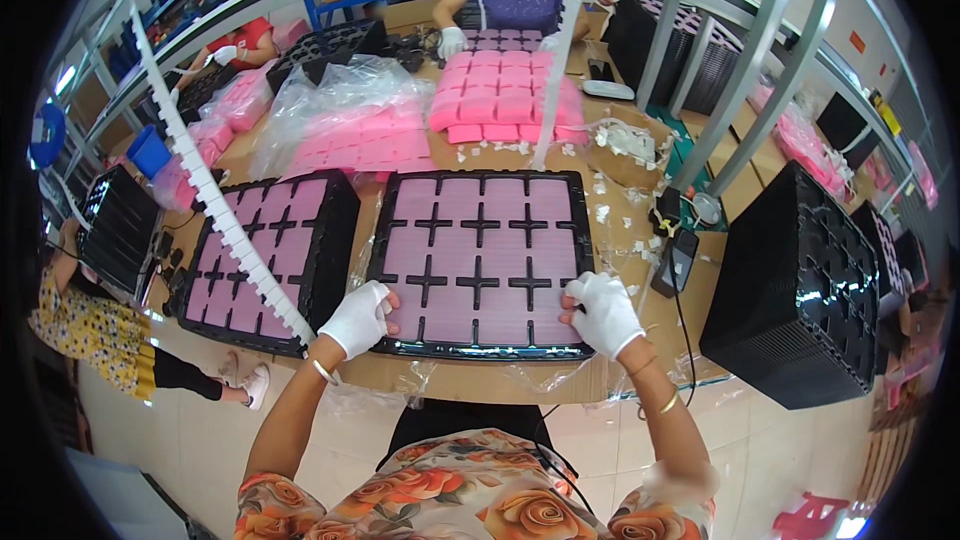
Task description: The person assembles pink foam pieces into black plastic grid trays by hand.
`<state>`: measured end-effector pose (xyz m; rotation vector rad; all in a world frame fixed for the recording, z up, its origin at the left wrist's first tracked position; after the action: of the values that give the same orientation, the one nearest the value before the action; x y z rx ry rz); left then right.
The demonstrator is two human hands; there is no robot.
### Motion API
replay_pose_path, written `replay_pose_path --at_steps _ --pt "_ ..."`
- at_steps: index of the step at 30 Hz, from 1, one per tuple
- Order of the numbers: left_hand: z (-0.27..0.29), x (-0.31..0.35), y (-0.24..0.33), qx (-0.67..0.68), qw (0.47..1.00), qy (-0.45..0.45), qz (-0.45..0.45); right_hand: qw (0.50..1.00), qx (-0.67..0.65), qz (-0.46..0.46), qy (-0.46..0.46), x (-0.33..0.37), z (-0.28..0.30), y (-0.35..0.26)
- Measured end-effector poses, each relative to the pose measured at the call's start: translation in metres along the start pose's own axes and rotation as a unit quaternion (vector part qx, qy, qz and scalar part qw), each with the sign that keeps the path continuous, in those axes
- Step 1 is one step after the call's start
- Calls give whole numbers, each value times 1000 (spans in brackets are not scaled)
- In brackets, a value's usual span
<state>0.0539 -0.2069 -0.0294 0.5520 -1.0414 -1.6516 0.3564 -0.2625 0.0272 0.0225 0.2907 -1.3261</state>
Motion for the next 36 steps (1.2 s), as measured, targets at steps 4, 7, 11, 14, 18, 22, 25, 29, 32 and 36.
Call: replay_pose_path --at_steps 4,7,11,14,18,22,25,29,32,36 --pt "4 7 12 -50 997 4 -54 999 -21 21 -35 5 -4 4" --pt "14 15 14 -30 999 13 -17 997 -53 20 -57 12 1 3" --pt "36 22 16 47 995 86 -22 995 -82 -16 -46 19 14 -8" --pt "37 21 26 27 988 101 -111 991 -119 -36 -41 15 13 -19" --pt "1 3 33 -46 989 6 -140 994 -97 30 -28 -3 0 -49" --pt "-10 5 34 -89 982 -39 -162 984 -110 136 22 -15 -1 -100" --pt "-10 9 28 -78 984 -59 -150 977 -107 182 10 -28 -15 -133" --pt "-11 9 22 -95 987 -56 -116 972 -113 194 -67 -41 -54 -146" --pt "-5 14 19 -129 984 -46 -110 972 -104 202 -60 -40 -56 -143" --pt "2 22 19 -114 985 -15 -130 972 -133 187 -48 -23 -38 -126"
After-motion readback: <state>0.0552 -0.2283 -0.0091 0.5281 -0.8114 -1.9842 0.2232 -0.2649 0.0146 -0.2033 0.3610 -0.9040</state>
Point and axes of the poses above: each hand's wrist, its own x-axis away from the middle knuckle, its own z-axis out of the back of the hand, y = z × x, the point moved 10 cm from there along -x, towards the middle knuckle, and after that the axes turned 14 degrees about x, right-handed, at the moved point
